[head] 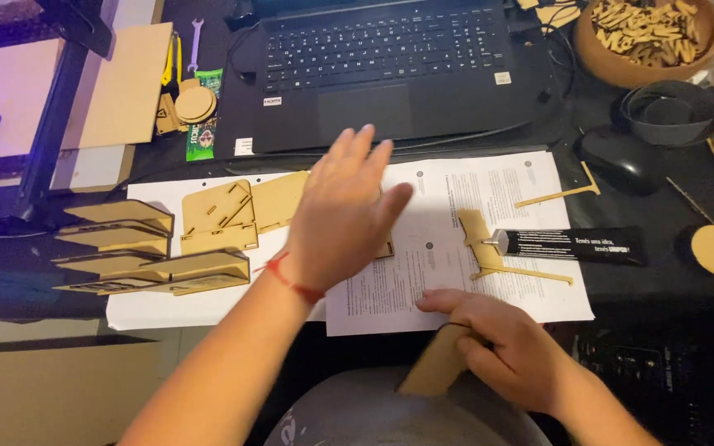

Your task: Assembling laser-cut wooden components by applying glue to small sticks and joining panels together at a desk.

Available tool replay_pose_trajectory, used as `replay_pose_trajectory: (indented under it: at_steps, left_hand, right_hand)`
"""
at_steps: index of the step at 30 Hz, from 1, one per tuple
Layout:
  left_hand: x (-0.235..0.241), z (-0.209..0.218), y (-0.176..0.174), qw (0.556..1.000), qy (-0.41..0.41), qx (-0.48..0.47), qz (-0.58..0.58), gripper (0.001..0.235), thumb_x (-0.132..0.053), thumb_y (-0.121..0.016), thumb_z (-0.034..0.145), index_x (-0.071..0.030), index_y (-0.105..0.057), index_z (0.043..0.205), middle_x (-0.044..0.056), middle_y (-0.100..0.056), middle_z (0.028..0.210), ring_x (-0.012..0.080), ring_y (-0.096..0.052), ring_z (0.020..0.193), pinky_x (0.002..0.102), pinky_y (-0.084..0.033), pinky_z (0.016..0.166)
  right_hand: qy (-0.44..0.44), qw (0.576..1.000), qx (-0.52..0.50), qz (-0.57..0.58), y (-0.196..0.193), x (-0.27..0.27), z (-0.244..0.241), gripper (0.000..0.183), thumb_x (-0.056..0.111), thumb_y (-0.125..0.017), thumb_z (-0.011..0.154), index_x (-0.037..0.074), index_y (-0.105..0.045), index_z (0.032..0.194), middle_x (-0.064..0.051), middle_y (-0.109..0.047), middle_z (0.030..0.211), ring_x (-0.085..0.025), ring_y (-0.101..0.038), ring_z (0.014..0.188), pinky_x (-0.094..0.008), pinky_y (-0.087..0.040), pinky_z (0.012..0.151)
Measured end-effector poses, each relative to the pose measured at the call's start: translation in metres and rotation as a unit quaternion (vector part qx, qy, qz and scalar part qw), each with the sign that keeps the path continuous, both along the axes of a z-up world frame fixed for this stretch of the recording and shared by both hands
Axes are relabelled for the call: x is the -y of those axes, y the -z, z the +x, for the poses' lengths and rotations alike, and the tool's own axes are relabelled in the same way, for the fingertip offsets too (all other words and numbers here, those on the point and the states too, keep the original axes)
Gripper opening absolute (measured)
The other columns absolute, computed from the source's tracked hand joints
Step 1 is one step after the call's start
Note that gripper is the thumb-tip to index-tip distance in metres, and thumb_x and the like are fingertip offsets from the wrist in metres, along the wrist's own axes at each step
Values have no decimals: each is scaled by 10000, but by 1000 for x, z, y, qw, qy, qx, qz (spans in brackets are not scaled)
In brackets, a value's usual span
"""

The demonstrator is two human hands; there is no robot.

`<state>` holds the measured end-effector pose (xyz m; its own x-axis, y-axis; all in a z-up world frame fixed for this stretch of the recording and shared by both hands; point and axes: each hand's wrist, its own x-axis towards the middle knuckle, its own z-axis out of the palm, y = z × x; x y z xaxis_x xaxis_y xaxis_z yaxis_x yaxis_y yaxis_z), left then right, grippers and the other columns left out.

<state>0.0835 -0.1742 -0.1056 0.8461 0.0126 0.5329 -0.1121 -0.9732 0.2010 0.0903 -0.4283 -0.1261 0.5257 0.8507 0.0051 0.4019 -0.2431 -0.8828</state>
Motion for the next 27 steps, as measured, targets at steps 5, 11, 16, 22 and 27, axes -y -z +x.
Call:
replay_pose_trajectory:
  at_steps: [5,11,16,22,27]
  left_hand:
    - [4,17,21,997,-21,-60,38,551,-469,-427,1019,-9,-598,1272,212,-568,1384,390,-494,1329,535,-411,1033]
    - [-1,16,17,994,-16,-104,23,456,-341,-527,995,33,-599,1246,241,-548,1396,413,-473,1338,520,-400,1053]
    - [-1,14,18,998,-18,-62,15,392,-336,-626,939,15,-644,1113,215,-614,1312,418,-530,1284,516,-438,983]
    - [0,11,27,997,-40,-60,0,442,-423,-548,974,-56,-621,1211,194,-571,1381,382,-471,1351,582,-399,1013]
    - [-7,0,-16,958,66,-198,-197,718,-579,-198,965,-112,-423,1462,240,-275,1577,402,-174,1490,567,-138,1160]
  right_hand:
    - [-19,998,24,63,-4,7,4,384,91,-456,858,25,-659,1177,-112,-684,1329,-260,-625,1287,-374,-461,1067]
    - [-30,995,34,91,-13,10,9,308,42,-443,853,21,-669,1061,-115,-692,1306,-274,-643,1271,-381,-484,1058]
    - [-37,996,17,83,-10,11,12,250,96,-437,880,40,-667,961,-119,-694,1308,-275,-644,1282,-385,-491,1052]
    - [3,995,35,89,-1,9,2,169,93,-465,877,61,-629,903,-119,-730,1226,-255,-706,1157,-366,-531,973]
    - [124,992,21,-22,15,13,6,283,111,-495,838,126,-697,1036,15,-743,954,-134,-663,871,-287,-490,805]
